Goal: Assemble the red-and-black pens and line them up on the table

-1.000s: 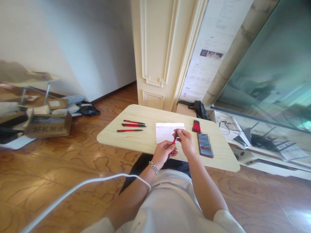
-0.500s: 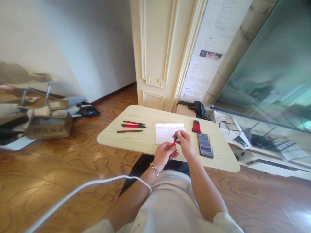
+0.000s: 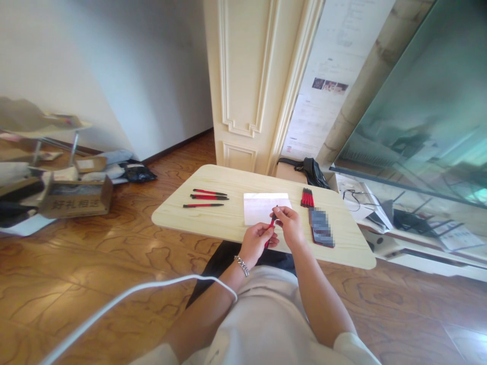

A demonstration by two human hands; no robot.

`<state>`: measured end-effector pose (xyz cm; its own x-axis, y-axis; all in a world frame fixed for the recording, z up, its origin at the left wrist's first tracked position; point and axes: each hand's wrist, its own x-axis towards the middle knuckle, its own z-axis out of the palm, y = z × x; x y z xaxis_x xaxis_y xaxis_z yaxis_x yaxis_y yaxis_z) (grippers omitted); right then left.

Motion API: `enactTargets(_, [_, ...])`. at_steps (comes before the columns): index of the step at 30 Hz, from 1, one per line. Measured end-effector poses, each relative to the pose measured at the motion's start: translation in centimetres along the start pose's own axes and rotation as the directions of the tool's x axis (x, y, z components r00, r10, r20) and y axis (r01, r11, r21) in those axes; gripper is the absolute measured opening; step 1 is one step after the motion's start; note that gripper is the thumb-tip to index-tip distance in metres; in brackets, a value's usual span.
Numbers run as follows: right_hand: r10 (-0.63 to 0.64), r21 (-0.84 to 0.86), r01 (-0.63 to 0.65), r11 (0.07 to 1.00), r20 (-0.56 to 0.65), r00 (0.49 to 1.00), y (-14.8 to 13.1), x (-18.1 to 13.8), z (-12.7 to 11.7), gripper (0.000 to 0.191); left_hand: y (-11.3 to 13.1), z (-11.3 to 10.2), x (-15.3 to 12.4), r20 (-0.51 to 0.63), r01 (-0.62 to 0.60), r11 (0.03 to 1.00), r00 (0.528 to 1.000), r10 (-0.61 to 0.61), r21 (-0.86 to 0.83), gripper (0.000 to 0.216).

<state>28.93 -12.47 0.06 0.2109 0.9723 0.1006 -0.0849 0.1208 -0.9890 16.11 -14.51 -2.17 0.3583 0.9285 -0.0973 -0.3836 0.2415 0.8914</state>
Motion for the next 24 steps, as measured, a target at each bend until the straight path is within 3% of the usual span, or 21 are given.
enactTargets(14, [-0.019,-0.066,0.017,0.998,-0.035,0.999,0.0,-0.3,0.0,0.033,-0.3,-0.2,0.1,0.0,-0.047,0.995,0.999,0.047,0.088,0.033])
enactTargets(19, [0.003,-0.041,-0.003,0.999,-0.002,1.0,0.4,-1.7,-0.4,0.042,1.2,-0.2,0.1,-0.028,-0.201,0.979,0.979,0.201,-0.024,0.039])
enactTargets(24, [-0.007,0.068,0.005,0.998,0.026,1.0,1.6,-3.8,0.3,0.028,2.2,0.2,0.0,-0.121,-0.304,0.945,0.949,0.29,-0.119,0.037])
